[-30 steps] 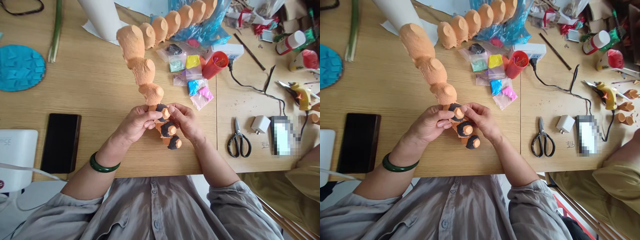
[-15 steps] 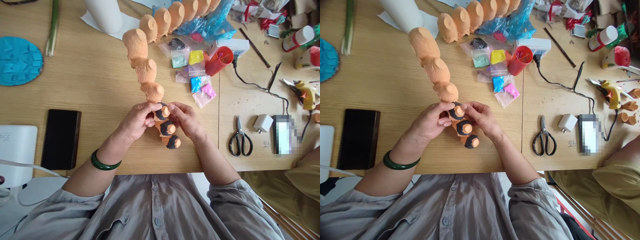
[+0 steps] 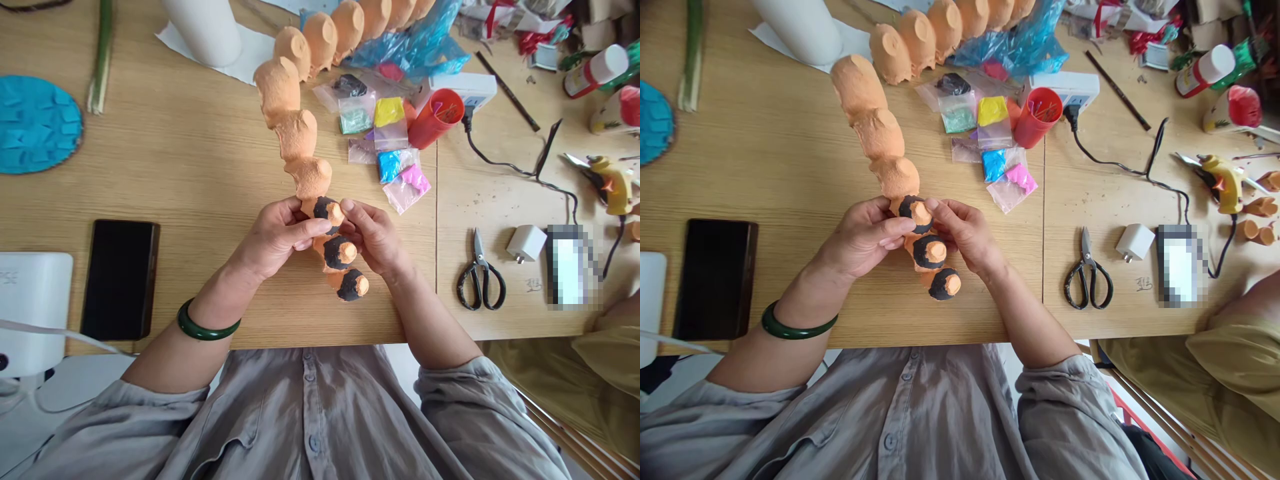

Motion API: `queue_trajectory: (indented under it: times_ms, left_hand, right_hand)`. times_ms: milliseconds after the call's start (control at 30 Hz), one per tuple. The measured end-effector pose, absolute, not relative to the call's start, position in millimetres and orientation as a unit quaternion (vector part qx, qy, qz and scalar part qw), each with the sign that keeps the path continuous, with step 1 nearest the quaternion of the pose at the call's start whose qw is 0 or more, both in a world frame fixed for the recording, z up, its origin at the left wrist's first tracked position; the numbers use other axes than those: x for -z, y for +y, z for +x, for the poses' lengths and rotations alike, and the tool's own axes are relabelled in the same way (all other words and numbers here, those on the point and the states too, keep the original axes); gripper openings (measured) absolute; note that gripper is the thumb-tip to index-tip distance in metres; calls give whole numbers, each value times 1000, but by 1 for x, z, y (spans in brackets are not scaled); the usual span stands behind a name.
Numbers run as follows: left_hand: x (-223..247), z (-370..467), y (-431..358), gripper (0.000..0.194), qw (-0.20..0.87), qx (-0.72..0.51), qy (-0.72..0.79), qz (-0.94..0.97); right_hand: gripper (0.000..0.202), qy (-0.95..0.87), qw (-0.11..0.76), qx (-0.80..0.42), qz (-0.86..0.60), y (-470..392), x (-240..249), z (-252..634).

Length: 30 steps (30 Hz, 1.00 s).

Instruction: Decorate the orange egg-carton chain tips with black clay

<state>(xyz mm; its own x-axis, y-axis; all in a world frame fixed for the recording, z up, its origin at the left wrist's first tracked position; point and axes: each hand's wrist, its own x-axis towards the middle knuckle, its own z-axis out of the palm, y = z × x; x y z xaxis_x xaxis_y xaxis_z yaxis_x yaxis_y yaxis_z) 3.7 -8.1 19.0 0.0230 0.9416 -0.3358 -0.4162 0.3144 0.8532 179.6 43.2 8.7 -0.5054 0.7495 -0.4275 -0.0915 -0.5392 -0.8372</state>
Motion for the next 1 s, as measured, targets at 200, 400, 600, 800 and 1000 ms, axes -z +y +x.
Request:
queue_trajectory:
  times_ms: [200, 400, 600, 800, 1000]
  left_hand:
    - [-19, 3, -9, 30, 639, -516, 499, 277]
    - [-19, 3, -10, 35, 642, -507, 507, 270]
    - [-21, 8, -11, 51, 640, -525, 482, 287]
    - [-24, 8, -12, 49, 646, -523, 466, 302]
    - [-25, 6, -13, 44, 636, -516, 483, 310]
  right_hand:
    - [76, -396, 274, -777, -406, 42, -9, 178]
    - [73, -387, 273, -780, -407, 40, -5, 177]
    - [74, -401, 274, -765, -423, 44, -7, 180]
    - [73, -406, 287, -767, -406, 46, -10, 183]
    - [72, -412, 278, -764, -411, 46, -10, 183]
